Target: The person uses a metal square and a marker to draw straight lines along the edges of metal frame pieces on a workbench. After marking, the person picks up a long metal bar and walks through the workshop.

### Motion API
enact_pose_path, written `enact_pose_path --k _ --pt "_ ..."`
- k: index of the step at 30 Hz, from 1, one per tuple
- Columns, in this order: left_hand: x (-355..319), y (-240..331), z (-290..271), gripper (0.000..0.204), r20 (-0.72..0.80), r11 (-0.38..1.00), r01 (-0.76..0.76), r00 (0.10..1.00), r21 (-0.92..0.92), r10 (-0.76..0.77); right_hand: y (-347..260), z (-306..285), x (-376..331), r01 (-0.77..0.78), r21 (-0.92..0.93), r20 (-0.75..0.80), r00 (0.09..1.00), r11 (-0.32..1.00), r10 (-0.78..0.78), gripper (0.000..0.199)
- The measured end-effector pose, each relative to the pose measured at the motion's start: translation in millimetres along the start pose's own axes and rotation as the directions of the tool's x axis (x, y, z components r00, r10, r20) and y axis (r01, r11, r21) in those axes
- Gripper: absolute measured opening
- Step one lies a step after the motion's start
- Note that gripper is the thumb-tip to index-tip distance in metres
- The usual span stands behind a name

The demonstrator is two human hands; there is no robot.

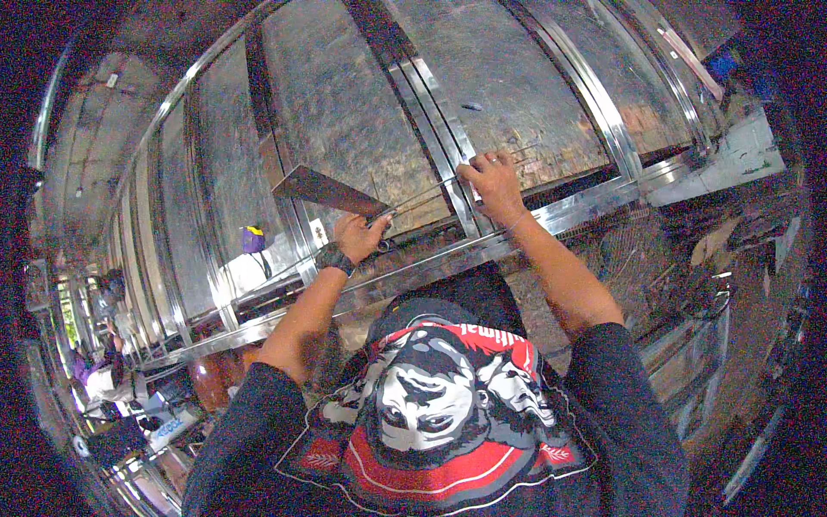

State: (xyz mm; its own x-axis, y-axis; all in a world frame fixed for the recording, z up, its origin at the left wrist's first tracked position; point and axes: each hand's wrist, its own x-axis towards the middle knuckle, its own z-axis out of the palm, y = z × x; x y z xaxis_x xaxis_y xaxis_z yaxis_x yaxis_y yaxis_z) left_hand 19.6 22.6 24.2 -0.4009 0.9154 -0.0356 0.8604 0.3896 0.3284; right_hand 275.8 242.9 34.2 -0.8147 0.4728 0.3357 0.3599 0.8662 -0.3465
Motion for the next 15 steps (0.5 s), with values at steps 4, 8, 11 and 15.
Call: enact_pose_path --k 4,8,11,15 --pt "3 1 3 0.066 -0.085 0.996 -0.045 0.996 -0.082 0.038 -6 10 3 0.017 0.003 -0.030 0.999 1.000 -0.017 0.052" --pt "6 2 -6 0.061 0.076 0.993 0.017 0.997 -0.116 -0.008 -14 19 7 0.031 0.036 -0.022 0.999 0.999 -0.030 0.051" --pt "2 -14 16 0.057 -0.087 0.976 -0.080 0.994 -0.202 0.064 -21 23 12 0.051 0.025 -0.002 0.999 0.998 -0.051 0.047" --pt "3 1 7 0.061 -0.153 0.961 -0.107 0.986 -0.256 0.068 -23 32 12 0.077 0.044 -0.074 0.995 0.996 -0.074 0.041"
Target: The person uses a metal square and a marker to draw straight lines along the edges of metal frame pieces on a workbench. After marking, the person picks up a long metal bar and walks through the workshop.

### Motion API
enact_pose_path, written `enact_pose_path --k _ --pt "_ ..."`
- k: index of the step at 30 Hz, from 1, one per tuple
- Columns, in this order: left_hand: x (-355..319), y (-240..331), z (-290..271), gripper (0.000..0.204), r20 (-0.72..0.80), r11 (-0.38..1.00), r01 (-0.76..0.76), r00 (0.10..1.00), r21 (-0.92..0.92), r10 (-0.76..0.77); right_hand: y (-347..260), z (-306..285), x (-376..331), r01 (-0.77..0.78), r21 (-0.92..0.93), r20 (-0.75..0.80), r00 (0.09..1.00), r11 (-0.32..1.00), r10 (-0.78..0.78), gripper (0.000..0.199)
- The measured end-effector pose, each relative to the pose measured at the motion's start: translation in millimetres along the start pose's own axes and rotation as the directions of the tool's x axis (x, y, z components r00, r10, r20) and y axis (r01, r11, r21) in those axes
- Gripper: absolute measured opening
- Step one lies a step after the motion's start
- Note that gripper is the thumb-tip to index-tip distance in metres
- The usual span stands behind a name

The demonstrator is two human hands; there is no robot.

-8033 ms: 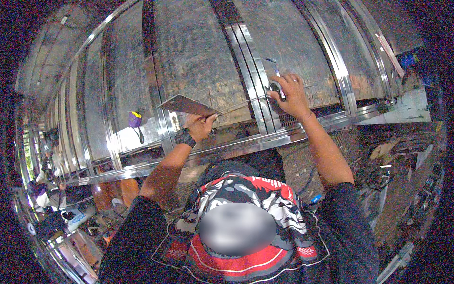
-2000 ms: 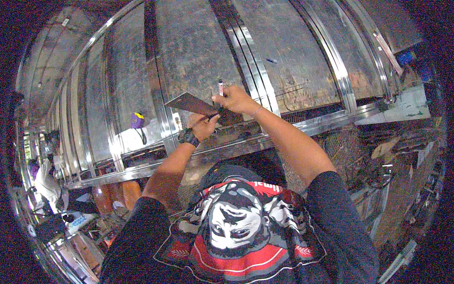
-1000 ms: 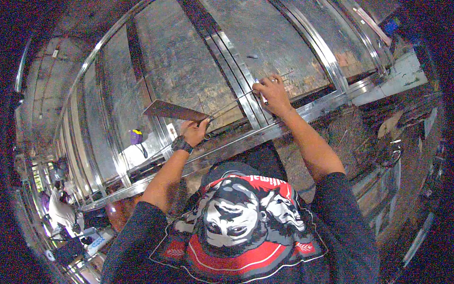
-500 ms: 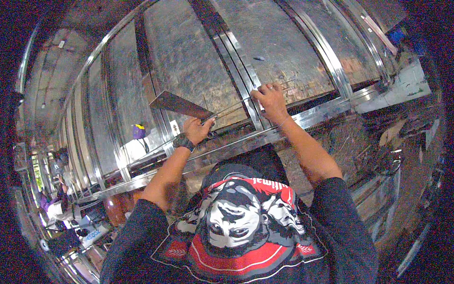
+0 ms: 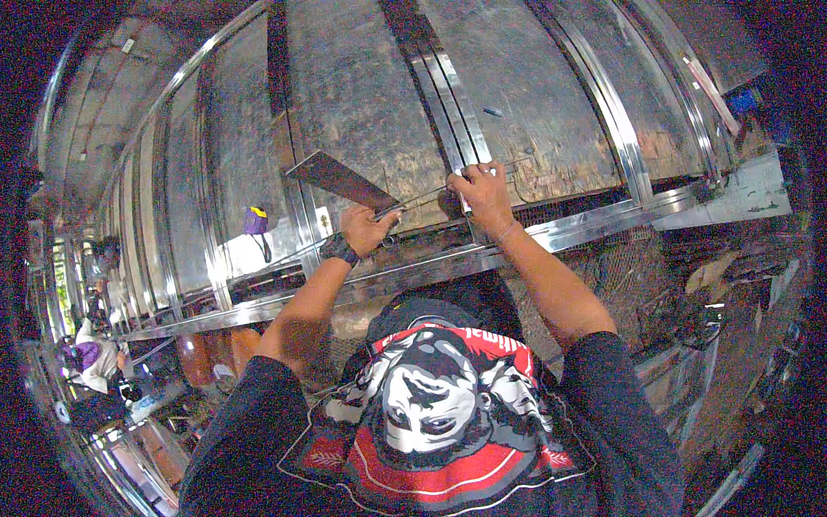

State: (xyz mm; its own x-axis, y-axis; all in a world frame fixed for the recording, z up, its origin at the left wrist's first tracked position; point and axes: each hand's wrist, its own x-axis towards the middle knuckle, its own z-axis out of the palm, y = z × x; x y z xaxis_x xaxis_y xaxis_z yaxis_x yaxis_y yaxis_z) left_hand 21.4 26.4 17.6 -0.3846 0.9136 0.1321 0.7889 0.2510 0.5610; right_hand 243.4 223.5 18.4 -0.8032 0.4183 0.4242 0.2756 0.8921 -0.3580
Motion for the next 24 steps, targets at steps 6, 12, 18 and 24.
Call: enact_pose_path --k 6,12,18,24 --pt "-3 -11 4 0.071 -0.038 0.997 -0.004 0.999 0.073 0.007 -6 0 6 0.042 -0.017 0.026 0.999 0.999 -0.041 0.036" --pt "-3 -6 3 0.078 -0.064 0.998 0.033 0.997 0.050 -0.030 -16 3 6 0.031 -0.024 0.040 0.999 0.999 -0.030 0.052" --pt "0 8 -5 0.076 -0.088 0.999 0.026 0.996 0.039 -0.023 -18 3 6 0.026 -0.005 0.044 0.999 1.000 -0.026 0.049" --pt "1 6 -5 0.062 -0.090 0.999 -0.033 0.995 -0.018 0.032 -22 3 6 -0.003 0.011 0.040 0.999 1.000 0.003 0.046"
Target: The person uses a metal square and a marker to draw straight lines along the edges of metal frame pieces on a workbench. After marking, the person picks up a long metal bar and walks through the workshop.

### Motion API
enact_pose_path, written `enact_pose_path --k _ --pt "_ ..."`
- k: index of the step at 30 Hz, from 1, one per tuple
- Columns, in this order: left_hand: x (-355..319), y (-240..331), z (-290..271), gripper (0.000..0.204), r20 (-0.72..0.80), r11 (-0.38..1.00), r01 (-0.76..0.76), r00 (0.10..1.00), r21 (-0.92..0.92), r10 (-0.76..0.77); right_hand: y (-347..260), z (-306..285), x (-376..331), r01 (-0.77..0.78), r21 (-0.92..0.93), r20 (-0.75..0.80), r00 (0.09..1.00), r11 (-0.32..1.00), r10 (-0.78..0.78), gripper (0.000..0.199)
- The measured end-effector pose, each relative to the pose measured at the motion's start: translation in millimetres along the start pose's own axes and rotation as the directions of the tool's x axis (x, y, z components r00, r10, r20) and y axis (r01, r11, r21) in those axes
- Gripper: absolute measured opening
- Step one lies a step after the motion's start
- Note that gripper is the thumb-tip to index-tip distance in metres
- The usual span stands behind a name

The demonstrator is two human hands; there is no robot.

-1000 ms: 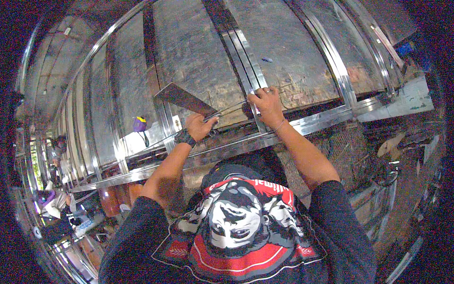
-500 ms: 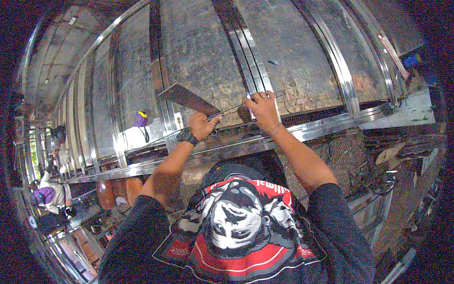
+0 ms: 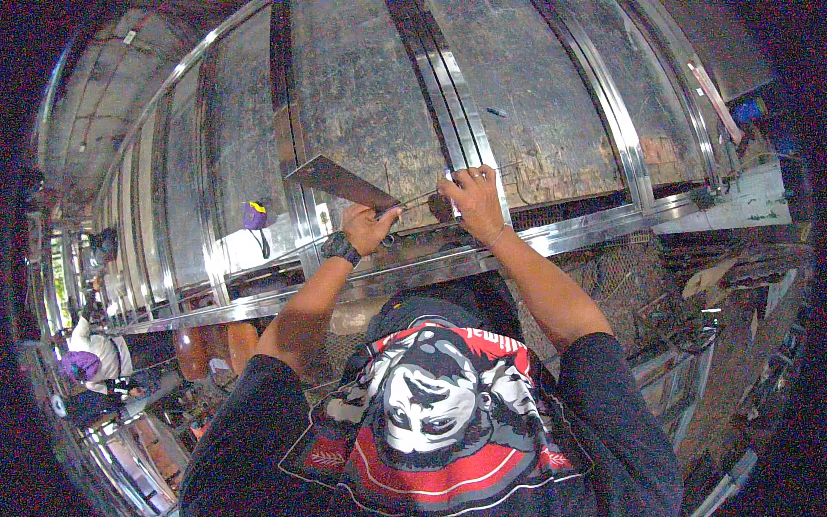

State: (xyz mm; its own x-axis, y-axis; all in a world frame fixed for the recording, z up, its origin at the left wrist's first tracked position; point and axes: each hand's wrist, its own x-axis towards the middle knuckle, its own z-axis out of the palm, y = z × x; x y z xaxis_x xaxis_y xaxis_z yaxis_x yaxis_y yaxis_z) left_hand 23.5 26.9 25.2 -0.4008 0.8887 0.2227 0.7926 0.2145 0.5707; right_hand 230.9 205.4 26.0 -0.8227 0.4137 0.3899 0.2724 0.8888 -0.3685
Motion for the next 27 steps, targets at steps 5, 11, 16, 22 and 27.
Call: enact_pose_path --k 5,11,16,22,27 --pt "0 -2 4 0.058 -0.049 0.996 -0.037 0.998 -0.081 0.033 0 1 0 0.004 -0.004 0.014 1.000 1.000 -0.004 0.049" --pt "0 -3 -2 0.047 0.015 0.995 -0.016 1.000 -0.099 0.018 2 4 0 0.006 -0.003 0.021 1.000 1.000 -0.006 0.053" --pt "-1 -4 -1 0.038 0.073 0.993 0.064 0.996 -0.096 -0.057 8 7 -4 0.010 0.009 0.041 0.999 1.000 -0.010 0.054" --pt "-4 -13 9 0.046 0.045 0.997 0.034 0.999 -0.068 -0.031 4 -1 1 0.014 0.023 0.057 0.998 1.000 -0.015 0.058" --pt "0 2 -1 0.058 0.070 0.996 0.075 0.995 -0.046 -0.072 4 -6 1 0.010 0.064 0.019 1.000 0.998 -0.011 0.054"
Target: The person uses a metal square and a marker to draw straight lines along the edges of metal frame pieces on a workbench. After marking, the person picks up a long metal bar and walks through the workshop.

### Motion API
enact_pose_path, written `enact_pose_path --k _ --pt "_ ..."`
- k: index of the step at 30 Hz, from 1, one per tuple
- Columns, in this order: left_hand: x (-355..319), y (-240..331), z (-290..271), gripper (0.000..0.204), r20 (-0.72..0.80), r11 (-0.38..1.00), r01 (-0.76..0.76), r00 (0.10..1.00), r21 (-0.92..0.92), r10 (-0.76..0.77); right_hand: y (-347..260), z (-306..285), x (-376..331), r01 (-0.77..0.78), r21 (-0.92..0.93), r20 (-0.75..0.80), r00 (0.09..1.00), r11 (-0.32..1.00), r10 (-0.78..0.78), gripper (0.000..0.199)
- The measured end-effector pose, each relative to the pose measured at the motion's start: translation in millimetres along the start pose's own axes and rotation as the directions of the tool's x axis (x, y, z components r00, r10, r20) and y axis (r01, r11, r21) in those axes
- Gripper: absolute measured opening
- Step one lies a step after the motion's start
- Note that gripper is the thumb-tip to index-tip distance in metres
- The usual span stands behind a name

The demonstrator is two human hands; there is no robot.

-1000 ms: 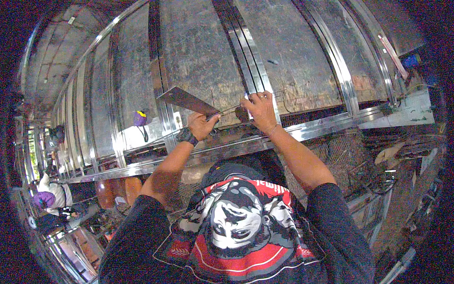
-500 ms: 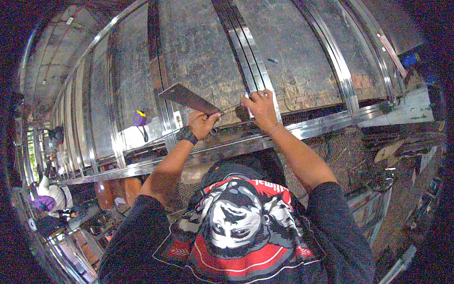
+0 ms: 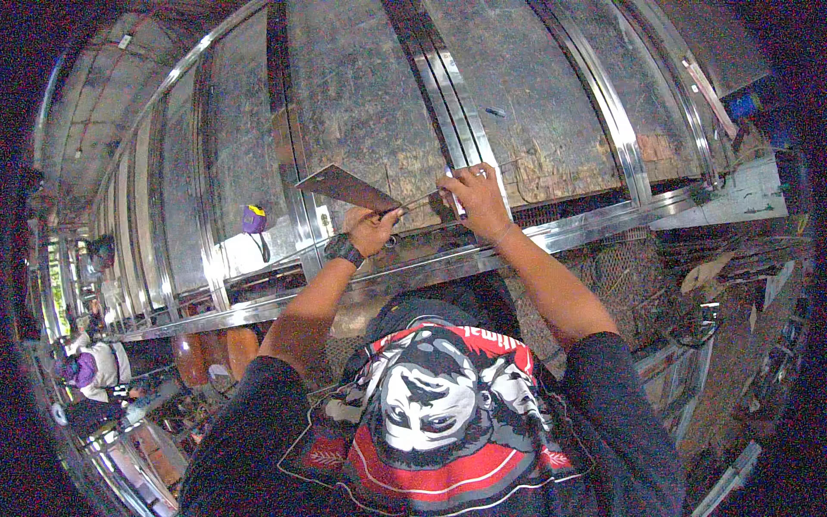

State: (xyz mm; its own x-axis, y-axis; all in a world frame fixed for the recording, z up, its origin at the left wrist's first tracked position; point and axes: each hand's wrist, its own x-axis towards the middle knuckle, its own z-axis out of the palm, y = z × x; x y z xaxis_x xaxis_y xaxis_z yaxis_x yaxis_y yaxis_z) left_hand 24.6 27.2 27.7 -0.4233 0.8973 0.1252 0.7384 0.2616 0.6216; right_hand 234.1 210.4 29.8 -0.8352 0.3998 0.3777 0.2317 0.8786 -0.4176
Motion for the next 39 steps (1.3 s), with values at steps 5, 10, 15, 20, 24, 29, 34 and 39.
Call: enact_pose_path --k 5,10,15,20,24,29,34,39 --pt "-4 -7 3 0.061 0.012 0.997 -0.001 1.000 0.081 0.000 -7 -9 24 -0.046 0.342 -0.214 0.969 0.938 0.125 0.041" --pt "-2 -6 9 0.057 -0.107 0.995 -0.101 0.989 -0.003 0.100 -22 -8 78 -0.517 0.545 0.357 0.856 0.660 0.375 0.036" --pt "-2 1 -6 0.028 0.116 0.997 0.018 0.993 0.079 -0.027 -20 25 79 -0.492 0.625 0.358 0.871 0.606 0.337 0.038" --pt "-1 6 -9 0.017 0.154 0.993 0.094 0.982 0.072 -0.104 -15 34 70 -0.547 0.611 0.424 0.837 0.573 0.347 0.035" --pt "-4 -7 0 0.018 0.118 0.999 0.040 0.992 0.034 -0.043 -17 37 68 -0.562 0.654 0.452 0.827 0.507 0.333 0.035" --pt "-7 -14 8 0.020 0.084 0.998 0.026 0.996 0.055 -0.030 -15 41 66 -0.528 0.648 0.421 0.849 0.549 0.321 0.035" --pt "-9 -25 19 0.033 -0.060 0.996 -0.076 0.995 0.056 0.080 -20 29 69 -0.516 0.698 0.423 0.857 0.496 0.295 0.034" --pt "-5 -14 13 0.035 -0.051 0.997 -0.072 0.996 0.020 0.073 -15 29 69 -0.553 0.700 0.476 0.833 0.452 0.281 0.034"
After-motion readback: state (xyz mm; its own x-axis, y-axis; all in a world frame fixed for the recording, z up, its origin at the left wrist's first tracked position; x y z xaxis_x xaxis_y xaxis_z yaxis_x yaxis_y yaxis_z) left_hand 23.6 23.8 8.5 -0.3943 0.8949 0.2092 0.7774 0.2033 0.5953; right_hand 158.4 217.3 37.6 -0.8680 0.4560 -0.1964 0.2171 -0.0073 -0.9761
